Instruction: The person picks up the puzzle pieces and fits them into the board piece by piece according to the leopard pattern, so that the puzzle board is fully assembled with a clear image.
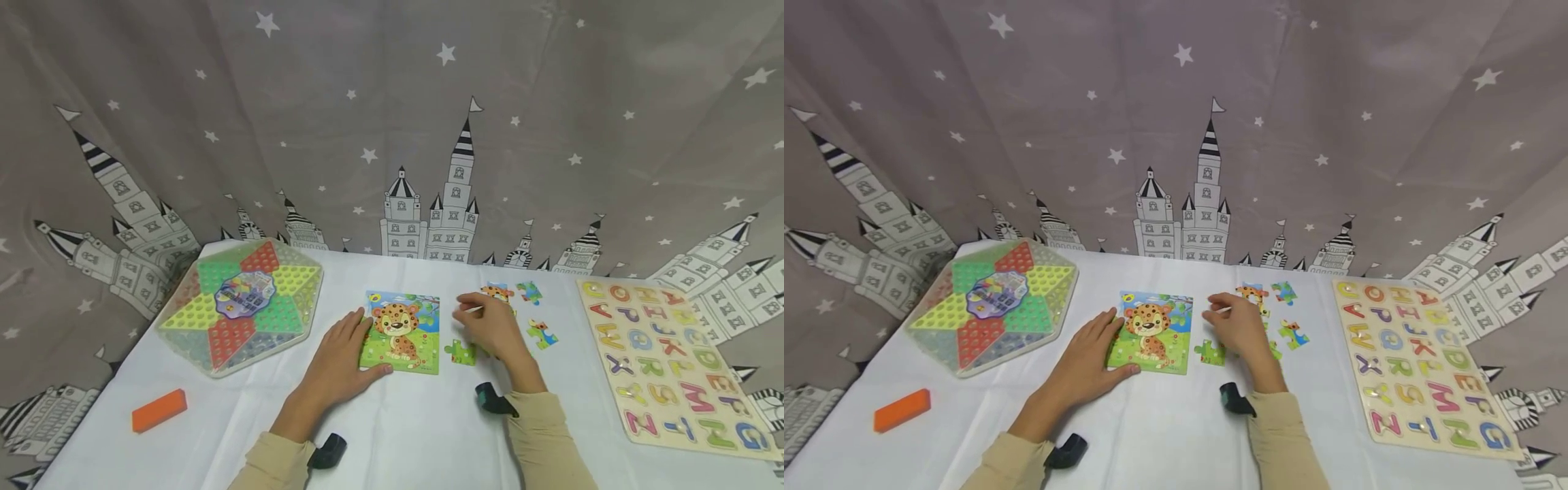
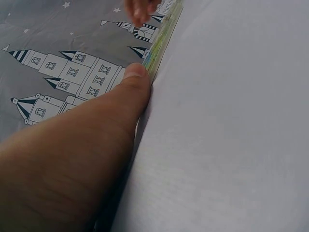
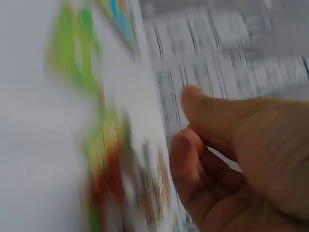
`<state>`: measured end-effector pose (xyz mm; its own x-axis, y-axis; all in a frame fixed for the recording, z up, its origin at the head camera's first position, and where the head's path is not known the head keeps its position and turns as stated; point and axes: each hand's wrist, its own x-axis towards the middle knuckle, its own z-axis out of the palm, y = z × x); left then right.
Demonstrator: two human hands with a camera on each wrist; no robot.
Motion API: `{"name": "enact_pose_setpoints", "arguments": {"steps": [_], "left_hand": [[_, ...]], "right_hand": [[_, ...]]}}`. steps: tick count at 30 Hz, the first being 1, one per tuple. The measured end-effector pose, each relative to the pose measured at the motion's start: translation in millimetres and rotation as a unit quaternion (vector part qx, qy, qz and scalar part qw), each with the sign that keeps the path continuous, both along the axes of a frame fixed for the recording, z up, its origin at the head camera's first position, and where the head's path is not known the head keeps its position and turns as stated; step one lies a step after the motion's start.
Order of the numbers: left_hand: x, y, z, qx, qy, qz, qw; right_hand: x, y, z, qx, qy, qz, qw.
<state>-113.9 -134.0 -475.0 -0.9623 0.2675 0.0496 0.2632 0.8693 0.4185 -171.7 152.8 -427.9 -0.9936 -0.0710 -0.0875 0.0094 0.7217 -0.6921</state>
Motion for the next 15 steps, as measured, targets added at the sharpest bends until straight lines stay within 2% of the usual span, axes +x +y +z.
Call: {"name": "enact_pose_setpoints", "arguments": {"steps": [3, 6, 11, 15], "left_hand": [[0.5, 0.0, 0.4, 0.007, 0.006, 0.004, 1.0], [0.3, -0.4, 0.8, 0.004, 0.0, 0.005, 1.0], [0.5, -0.2, -0.8, -0.002, -0.011, 0.01, 0.9999], [0.8, -0.4, -1.9, -0.002, -0.013, 0.015, 0.9998]], "right_hand": [[-3.0, 44, -1.2, 0.051, -0.017, -0.029, 0.9981], [-4.7, 71, -5.6, 0.103, -0.034, -0.037, 0.9934], [-6.9, 79, -13.2, 0.12, -0.041, -0.041, 0.9911], [-6.1, 70, -12.0, 0.086, -0.032, -0.074, 0.993]]}}
